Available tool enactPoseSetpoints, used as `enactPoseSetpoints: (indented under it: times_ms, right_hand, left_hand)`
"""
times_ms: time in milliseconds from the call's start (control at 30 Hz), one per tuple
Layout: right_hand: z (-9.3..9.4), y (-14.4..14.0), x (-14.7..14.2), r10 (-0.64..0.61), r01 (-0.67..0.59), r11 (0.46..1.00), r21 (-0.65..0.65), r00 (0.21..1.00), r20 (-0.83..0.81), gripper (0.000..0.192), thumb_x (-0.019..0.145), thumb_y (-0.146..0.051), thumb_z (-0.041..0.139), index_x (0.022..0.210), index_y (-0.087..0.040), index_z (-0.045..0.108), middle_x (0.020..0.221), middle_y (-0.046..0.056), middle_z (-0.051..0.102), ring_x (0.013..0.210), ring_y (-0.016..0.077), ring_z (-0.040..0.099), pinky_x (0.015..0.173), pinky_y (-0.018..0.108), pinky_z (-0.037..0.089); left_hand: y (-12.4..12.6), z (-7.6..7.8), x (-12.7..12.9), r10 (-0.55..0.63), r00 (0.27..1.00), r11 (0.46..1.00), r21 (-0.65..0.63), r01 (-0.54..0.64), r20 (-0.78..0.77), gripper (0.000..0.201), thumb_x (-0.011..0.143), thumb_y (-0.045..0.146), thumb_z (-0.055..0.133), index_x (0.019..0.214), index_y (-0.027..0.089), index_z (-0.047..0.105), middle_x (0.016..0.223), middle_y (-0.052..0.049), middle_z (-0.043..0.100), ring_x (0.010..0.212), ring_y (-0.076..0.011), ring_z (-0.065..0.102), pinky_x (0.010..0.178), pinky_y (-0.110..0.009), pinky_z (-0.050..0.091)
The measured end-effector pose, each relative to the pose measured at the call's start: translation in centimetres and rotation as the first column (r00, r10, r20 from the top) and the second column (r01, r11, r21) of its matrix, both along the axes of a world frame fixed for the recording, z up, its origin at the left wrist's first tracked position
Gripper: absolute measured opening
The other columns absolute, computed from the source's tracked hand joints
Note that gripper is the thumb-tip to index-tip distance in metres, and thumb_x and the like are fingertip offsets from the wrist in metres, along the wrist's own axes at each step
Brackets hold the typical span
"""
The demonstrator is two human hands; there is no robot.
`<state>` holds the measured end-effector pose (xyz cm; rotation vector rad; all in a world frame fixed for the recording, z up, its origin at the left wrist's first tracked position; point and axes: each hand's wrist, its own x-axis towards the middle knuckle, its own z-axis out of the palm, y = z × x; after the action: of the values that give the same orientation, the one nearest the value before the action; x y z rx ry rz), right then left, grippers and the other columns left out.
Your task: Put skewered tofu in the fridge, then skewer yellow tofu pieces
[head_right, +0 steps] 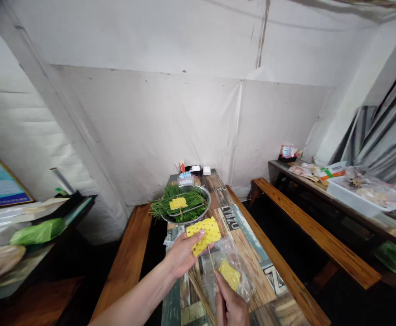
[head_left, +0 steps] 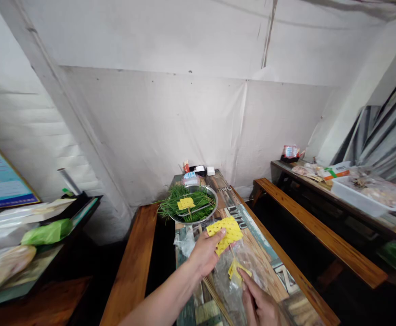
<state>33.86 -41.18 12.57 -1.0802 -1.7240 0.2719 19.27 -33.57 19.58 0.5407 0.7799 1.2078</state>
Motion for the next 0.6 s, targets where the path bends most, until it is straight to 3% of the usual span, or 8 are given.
enactPoseSetpoints:
  times_ms: [133,400,600]
  right_hand:
    - [-0.5,0.6,0.1,0.054,-0.054,0.999,0.001,0.998,0.026,0.032,0.085,-0.032,0.042,0.108,-0.019,0.061,0.092,0.006,0.069,0.079,0.0150,0.066,0.068,0.015,0.052]
    - [-1.1,0.8,-0.6,0.015,-0.018,0.999,-0.033,0.997,-0.079,0.033,0.086,-0.031,0.040,0.109,-0.020,0.060,0.096,0.006,0.067,0.086,0.0162,0.064,0.076,0.020,0.051]
    - [-1.0,1.0,0.0,0.100,-0.100,0.995,0.005,0.995,-0.012,0.033,0.084,-0.026,0.042,0.112,-0.020,0.058,0.100,0.006,0.066,0.088,0.0169,0.063,0.076,0.020,0.051]
  left_hand:
    - [-0.2,-0.2,0.2,-0.008,1.000,1.000,0.006,0.008,0.022,0.026,0.067,0.018,0.066,0.090,0.009,0.061,0.095,-0.013,0.065,0.089,-0.0226,0.061,0.084,-0.038,0.047]
    - [0.2,0.9,-0.9,-0.034,0.994,0.998,-0.051,0.040,0.100,0.029,0.070,0.025,0.064,0.093,0.008,0.061,0.091,-0.015,0.066,0.090,-0.0245,0.061,0.084,-0.039,0.046]
    - [0.3,0.6,-0.9,-0.007,0.998,1.000,-0.018,0.008,0.062,0.030,0.064,0.015,0.067,0.092,0.005,0.061,0.084,-0.015,0.068,0.085,-0.0250,0.062,0.082,-0.037,0.047]
